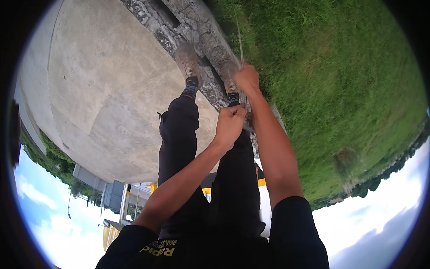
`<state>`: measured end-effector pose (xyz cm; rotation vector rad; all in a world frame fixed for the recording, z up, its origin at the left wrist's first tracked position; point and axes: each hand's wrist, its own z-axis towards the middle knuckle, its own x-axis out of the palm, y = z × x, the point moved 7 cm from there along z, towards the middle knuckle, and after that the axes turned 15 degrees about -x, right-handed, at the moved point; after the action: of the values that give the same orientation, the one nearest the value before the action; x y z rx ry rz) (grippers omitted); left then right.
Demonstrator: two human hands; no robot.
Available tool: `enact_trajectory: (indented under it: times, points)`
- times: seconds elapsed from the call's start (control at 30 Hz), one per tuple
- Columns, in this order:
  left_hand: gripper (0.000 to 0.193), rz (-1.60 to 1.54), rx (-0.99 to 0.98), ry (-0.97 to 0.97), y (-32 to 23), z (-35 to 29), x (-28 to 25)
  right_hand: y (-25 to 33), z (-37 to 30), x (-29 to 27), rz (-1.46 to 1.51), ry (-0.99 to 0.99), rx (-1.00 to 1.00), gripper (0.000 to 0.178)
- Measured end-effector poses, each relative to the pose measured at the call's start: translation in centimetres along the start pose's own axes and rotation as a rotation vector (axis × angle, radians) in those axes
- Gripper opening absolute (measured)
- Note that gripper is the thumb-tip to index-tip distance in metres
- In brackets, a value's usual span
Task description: The person uses a tape measure to measure the perimeter of a concrete area next to a grassy slope. They extend the tape along the edge, walk around the area, and retract the tape as they go.
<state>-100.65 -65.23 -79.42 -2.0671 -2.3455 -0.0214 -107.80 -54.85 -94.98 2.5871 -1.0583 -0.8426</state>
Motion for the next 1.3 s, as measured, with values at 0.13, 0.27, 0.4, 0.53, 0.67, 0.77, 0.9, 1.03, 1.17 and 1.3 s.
enact_trajectory:
  times: [0.13,0.27,0.4,0.53,0.67,0.77,0.9,1.03,1.17,1.3]
  points:
    - [0.043,0.113,-0.005,0.266,2.8,-3.5,3.7,-5.9,-6.1,-3.9,-0.075,-0.128,0.085,0.051]
    - [0.045,0.089,-0.02,0.295,2.9,-6.7,3.7,-2.7,-9.0,-6.3,0.022,-0.107,0.072,0.051]
    - [0.047,-0.092,-0.033,0.261,4.7,-7.5,3.6,0.1,-8.7,-5.9,-0.106,-0.116,-0.143,0.051]
    - [0.047,-0.266,0.033,0.142,5.6,-5.3,2.9,3.3,-6.4,-2.9,-0.23,0.073,-0.215,0.051]
    - [0.05,-0.51,-0.07,0.137,5.8,-3.9,2.3,3.0,-5.2,0.4,-0.25,0.253,-0.228,0.054]
    - [0.052,-0.588,-0.186,0.153,6.8,-3.9,2.6,1.6,-6.0,1.0,-0.362,0.414,-0.109,0.056]
    - [0.033,-0.494,-0.232,0.1,10.1,-3.4,7.0,-6.1,-7.0,-0.1,-0.384,0.323,-0.056,0.054]
    - [0.027,-0.074,-0.11,0.171,11.3,-2.5,7.7,-6.5,-10.0,-3.9,-0.262,0.043,0.057,0.039]
    - [0.044,-0.063,-0.064,0.412,10.7,-2.2,7.9,-8.8,-12.4,-10.1,-0.201,-0.368,0.213,0.047]
    - [0.046,-0.131,-0.054,0.772,5.8,-5.1,11.8,-10.1,-15.4,-19.2,-0.131,-0.665,0.073,0.05]
